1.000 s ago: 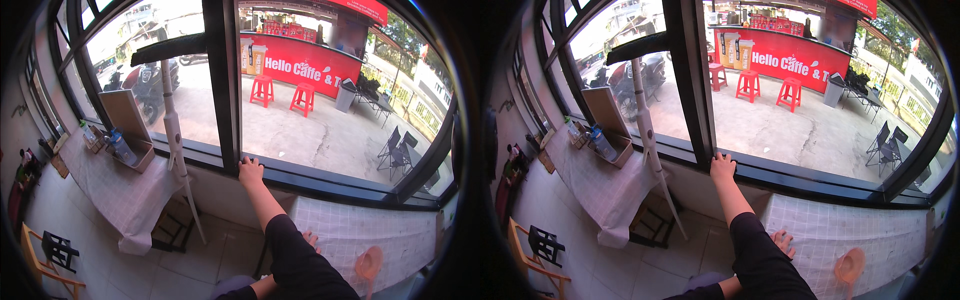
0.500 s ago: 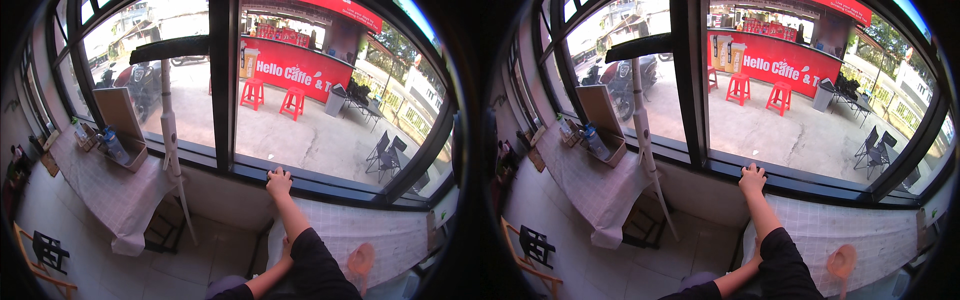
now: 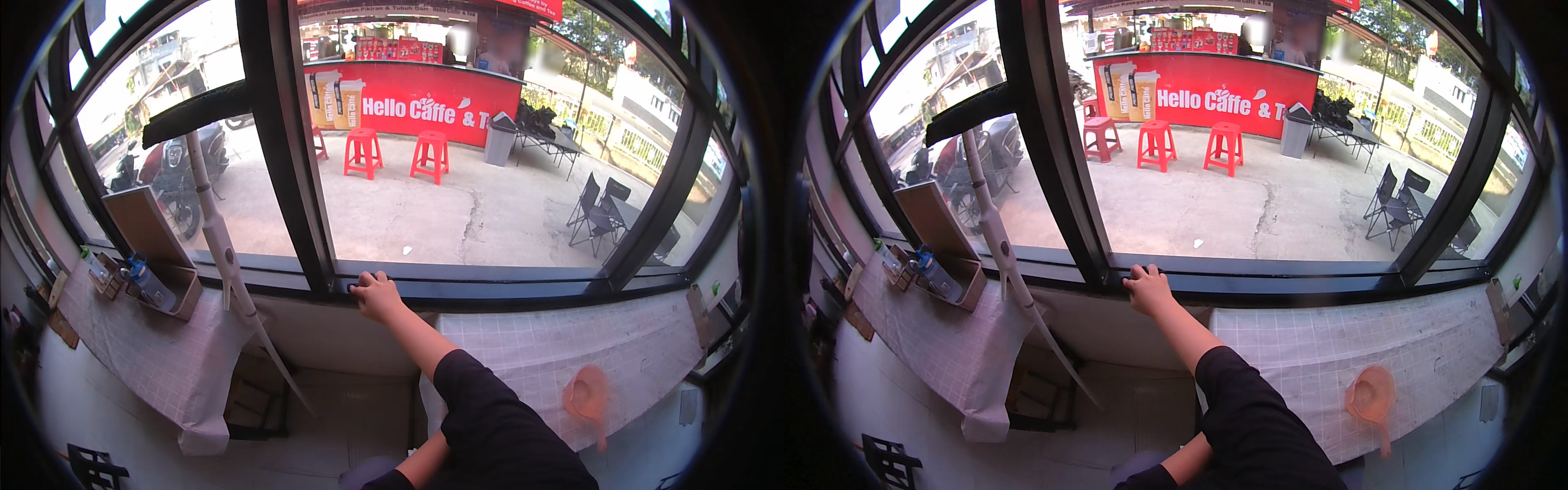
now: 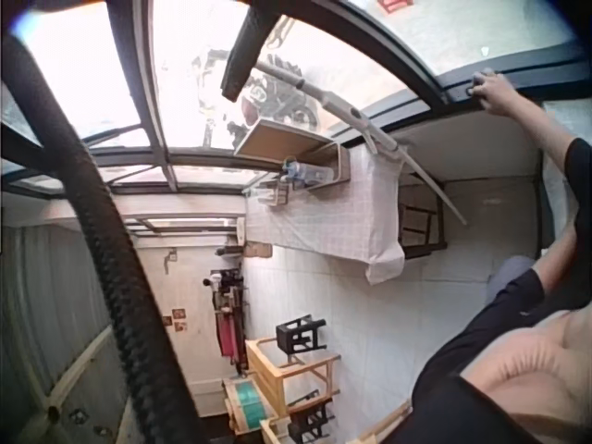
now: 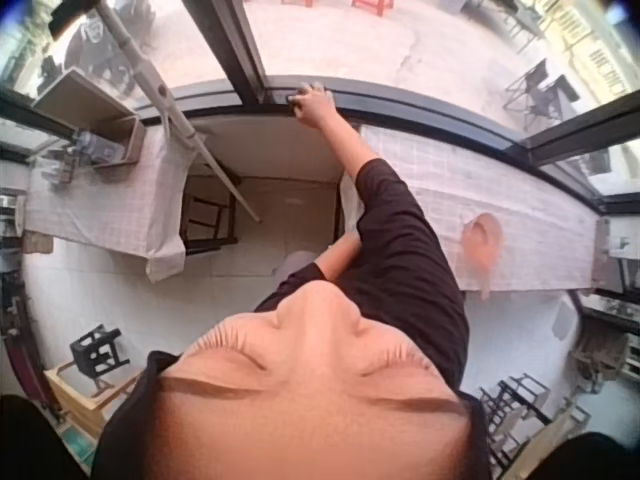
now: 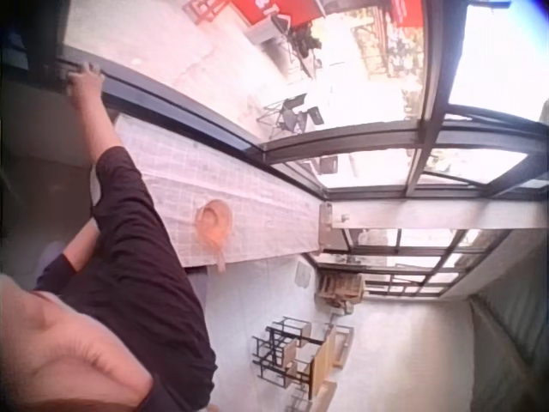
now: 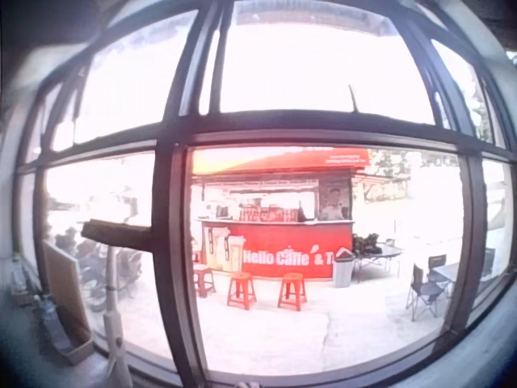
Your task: The person cleans large windows using a squeegee on an extension pole and a cloth. The person wipes the top of the window frame with the squeegee, then uses a cloth to wipe along the bottom track and corners of the window frame.
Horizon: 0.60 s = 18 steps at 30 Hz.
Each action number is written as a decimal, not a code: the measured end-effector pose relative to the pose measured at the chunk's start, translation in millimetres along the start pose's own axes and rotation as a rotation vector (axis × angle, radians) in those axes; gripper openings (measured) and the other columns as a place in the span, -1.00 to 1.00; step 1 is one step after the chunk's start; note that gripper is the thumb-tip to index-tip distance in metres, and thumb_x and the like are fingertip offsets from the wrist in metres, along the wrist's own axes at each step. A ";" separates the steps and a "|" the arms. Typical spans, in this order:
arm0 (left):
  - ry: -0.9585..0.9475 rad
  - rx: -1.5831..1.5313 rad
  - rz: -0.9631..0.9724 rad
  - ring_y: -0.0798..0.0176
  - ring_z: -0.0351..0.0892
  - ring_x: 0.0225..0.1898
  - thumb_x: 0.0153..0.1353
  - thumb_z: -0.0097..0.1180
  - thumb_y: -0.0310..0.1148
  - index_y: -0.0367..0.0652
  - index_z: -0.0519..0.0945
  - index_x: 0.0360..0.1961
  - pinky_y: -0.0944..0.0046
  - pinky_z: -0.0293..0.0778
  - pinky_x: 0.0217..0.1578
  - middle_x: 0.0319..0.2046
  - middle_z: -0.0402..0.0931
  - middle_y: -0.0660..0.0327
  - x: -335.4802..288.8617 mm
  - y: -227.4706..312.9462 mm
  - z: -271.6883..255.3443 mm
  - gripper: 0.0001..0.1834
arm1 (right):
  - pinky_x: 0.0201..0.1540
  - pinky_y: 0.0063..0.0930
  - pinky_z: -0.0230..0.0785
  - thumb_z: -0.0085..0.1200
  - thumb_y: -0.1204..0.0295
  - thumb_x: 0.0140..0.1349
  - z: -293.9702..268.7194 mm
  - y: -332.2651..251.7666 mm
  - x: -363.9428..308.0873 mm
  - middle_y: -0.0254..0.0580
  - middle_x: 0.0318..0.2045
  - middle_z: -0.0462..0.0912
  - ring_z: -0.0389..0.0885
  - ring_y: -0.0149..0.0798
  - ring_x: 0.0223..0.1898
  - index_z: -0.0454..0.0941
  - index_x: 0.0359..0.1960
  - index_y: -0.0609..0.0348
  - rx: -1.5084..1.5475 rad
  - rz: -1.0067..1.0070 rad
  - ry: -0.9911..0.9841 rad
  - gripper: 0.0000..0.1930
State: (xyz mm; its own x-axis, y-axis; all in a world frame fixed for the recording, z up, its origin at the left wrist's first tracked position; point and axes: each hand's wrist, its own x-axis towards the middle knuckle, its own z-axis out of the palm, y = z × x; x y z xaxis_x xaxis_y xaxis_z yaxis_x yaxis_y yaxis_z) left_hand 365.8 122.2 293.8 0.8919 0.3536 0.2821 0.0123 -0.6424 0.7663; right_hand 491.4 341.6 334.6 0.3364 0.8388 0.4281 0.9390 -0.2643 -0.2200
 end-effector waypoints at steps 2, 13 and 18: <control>-0.024 0.087 -0.043 -0.02 0.09 0.19 0.06 -0.04 -0.09 -0.13 0.35 0.01 -0.09 0.02 0.08 0.08 0.21 0.07 -0.9 -24.5 17.2 -0.48 | -0.25 -0.30 0.24 0.03 0.29 0.00 -23.4 32.0 -26.1 -0.44 -0.29 0.42 0.36 -0.24 -0.22 0.62 -0.33 -0.22 -0.045 0.091 0.053 -0.81; -0.080 0.379 -0.132 0.14 0.14 0.09 -0.04 0.02 0.01 -0.01 0.45 -0.18 -0.07 -0.02 0.01 -0.01 0.24 0.21 16.9 9.0 8.3 -0.55 | -0.08 0.01 0.18 0.01 0.34 -0.05 -106.2 149.5 -138.6 -0.42 -0.24 0.39 0.30 -0.11 -0.13 0.61 -0.42 -0.13 -0.239 0.750 0.231 -0.85; -0.092 0.441 -0.148 0.10 0.10 0.15 -0.03 0.04 -0.02 -0.05 0.38 -0.04 -0.09 -0.03 0.03 0.04 0.22 0.14 11.6 -6.7 12.9 -0.47 | -0.16 -0.18 0.22 0.04 0.34 -0.06 -69.7 87.5 -104.4 -0.42 -0.27 0.39 0.31 -0.15 -0.18 0.61 -0.32 -0.18 -0.152 0.383 0.223 -0.78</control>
State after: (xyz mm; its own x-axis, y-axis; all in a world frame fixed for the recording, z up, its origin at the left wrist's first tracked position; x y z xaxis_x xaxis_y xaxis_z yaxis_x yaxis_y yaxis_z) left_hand 381.8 121.8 284.5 0.9022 0.4140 0.1210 0.3153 -0.8244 0.4701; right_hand 543.5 197.8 331.8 0.6527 0.5488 0.5223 0.7382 -0.6158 -0.2755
